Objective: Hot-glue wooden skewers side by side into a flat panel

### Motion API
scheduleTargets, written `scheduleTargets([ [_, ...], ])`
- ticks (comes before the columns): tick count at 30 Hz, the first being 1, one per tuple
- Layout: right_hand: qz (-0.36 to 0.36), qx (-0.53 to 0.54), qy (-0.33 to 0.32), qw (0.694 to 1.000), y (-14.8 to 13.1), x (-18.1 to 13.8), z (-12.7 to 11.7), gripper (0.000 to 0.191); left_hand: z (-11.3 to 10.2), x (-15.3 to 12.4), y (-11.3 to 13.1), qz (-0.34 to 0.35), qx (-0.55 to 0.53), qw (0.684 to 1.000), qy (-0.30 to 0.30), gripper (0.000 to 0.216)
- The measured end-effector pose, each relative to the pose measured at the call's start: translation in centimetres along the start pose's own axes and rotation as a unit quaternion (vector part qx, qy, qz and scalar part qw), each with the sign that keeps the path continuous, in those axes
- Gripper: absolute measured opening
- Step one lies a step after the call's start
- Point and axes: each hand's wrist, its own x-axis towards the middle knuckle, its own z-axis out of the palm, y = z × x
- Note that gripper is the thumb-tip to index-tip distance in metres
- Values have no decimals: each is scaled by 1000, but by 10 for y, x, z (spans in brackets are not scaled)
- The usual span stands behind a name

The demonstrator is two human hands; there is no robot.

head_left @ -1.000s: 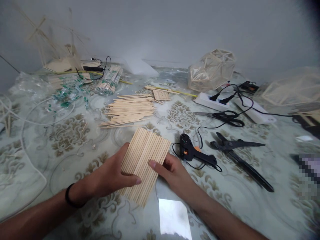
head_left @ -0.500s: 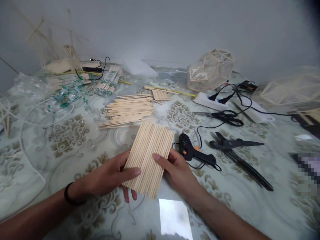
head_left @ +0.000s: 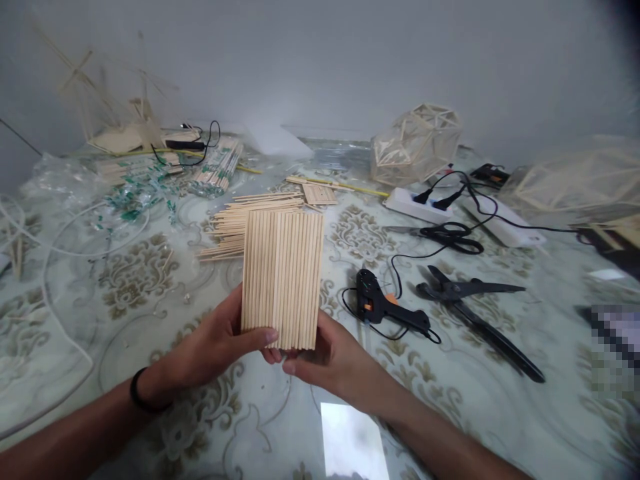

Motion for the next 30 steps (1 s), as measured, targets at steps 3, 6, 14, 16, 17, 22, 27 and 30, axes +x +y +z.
scheduleTargets([
  [3, -24, -29, -24, 999, -6, 0, 0, 18, 0, 0, -5, -17, 6, 1000, 13, 37],
  [6, -17, -101, 3, 995, -7, 0, -1, 33, 1, 0, -5, -31, 13, 999, 13, 40],
  [14, 33, -164, 50, 985, -2, 0, -5, 31, -6, -2, -12, -10, 172, 984, 49, 71],
  [16, 28, -134, 54, 989, -3, 1, -4, 31, -4, -2, -12, -16, 135, 990, 38, 69],
  [17, 24, -120, 55, 991, -4, 1, -4, 31, -3, -1, -11, -19, 101, 994, 28, 68],
  [22, -1, -58, 40, 998, -8, 4, -1, 29, 4, 3, -5, -44, 23, 998, -38, 32],
  [27, 8, -60, 22, 998, -7, 3, 0, 29, 2, 1, -4, -88, 152, 984, -3, 21],
  [30, 5, -101, 31, 994, -6, 1, -2, 31, 3, 0, -1, -92, 141, 986, 1, 11],
])
